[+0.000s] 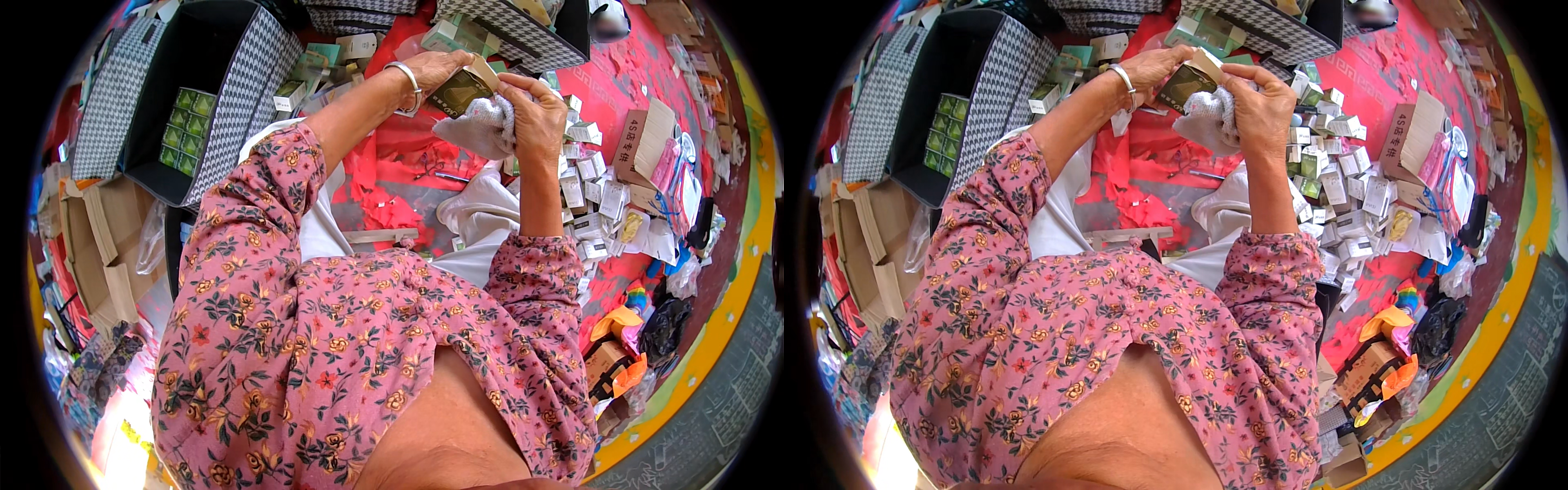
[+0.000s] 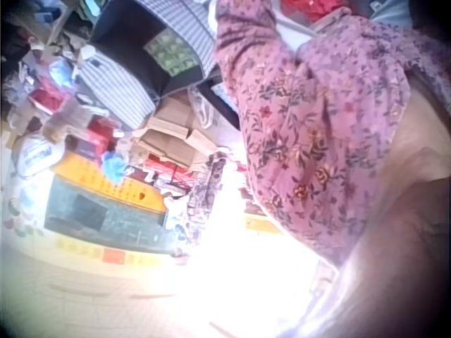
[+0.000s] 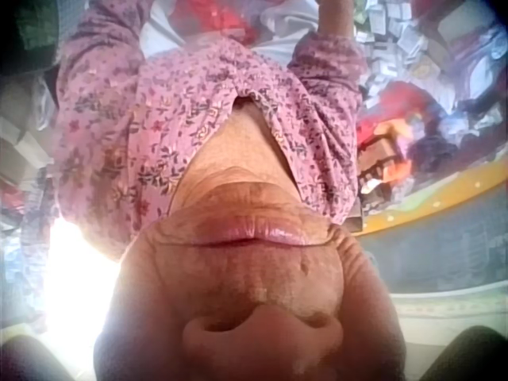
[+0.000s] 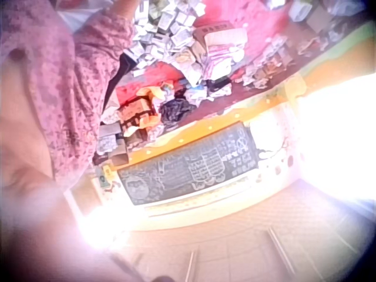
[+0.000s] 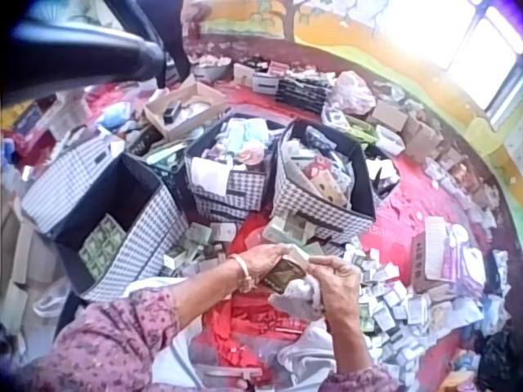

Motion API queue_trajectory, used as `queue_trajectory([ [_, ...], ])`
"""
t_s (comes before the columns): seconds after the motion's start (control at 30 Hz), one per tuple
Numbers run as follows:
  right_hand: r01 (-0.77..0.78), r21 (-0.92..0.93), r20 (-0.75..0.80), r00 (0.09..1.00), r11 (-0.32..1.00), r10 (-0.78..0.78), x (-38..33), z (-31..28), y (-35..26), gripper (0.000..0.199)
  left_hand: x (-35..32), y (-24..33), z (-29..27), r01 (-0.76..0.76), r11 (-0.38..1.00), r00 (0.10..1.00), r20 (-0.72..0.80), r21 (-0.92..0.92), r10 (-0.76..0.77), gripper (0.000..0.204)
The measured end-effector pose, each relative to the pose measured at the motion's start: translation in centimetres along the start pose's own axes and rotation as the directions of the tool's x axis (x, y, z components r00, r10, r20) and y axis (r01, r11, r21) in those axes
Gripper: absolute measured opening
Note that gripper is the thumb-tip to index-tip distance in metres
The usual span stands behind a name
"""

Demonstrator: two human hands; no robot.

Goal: The person picks up small boxes from a pile, wipes them with a cloth, and organizes them into a black storage bin while sitting on a floor cluttered with packaging materials.

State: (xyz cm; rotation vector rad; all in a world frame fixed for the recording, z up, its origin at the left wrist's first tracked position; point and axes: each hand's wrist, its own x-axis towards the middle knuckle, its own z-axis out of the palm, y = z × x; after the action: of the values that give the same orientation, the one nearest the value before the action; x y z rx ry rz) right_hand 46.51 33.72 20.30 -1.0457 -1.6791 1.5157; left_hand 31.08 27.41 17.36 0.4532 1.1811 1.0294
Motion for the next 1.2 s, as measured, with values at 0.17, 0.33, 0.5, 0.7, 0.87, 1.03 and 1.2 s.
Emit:
queue_trajectory([
  [0.17,0.029,-0.021,0.020,0.999,0.999,-0.029,0.0,0.1,0.1,0.013,0.4,-0.2,-0.3,0.033,0.999,0.999,0.010,-0.022,-0.032,0.055],
  [0.33,0.185,-0.236,0.067,0.982,0.954,-0.174,0.1,-0.2,0.2,0.012,0.0,0.2,0.0,0.126,0.988,0.992,0.014,-0.092,-0.125,0.047],
  [0.5,0.227,-0.299,0.074,0.974,0.927,-0.214,0.3,-0.2,0.6,0.012,0.4,0.0,-0.2,0.145,0.980,0.989,0.001,-0.133,-0.147,0.045],
  [0.7,0.195,-0.372,0.043,0.980,0.907,-0.194,-0.3,0.1,0.2,0.012,0.8,-0.4,-0.3,0.144,0.982,0.990,0.016,-0.126,-0.143,0.045],
  [0.87,0.271,-0.462,0.061,0.959,0.844,-0.275,-0.5,0.1,0.2,0.012,0.4,-0.3,-0.1,0.129,0.983,0.992,0.020,-0.130,-0.128,0.044],
  [1.03,0.310,-0.460,0.097,0.949,0.832,-0.300,-0.6,0.2,0.0,0.014,0.8,-0.4,-0.2,0.179,0.976,0.983,0.055,-0.126,-0.174,0.041],
  [1.2,0.135,-0.185,0.080,0.989,0.973,-0.122,-0.6,0.0,0.4,0.014,1.1,-0.9,0.1,0.094,0.989,0.994,-0.050,-0.116,-0.101,0.042],
])
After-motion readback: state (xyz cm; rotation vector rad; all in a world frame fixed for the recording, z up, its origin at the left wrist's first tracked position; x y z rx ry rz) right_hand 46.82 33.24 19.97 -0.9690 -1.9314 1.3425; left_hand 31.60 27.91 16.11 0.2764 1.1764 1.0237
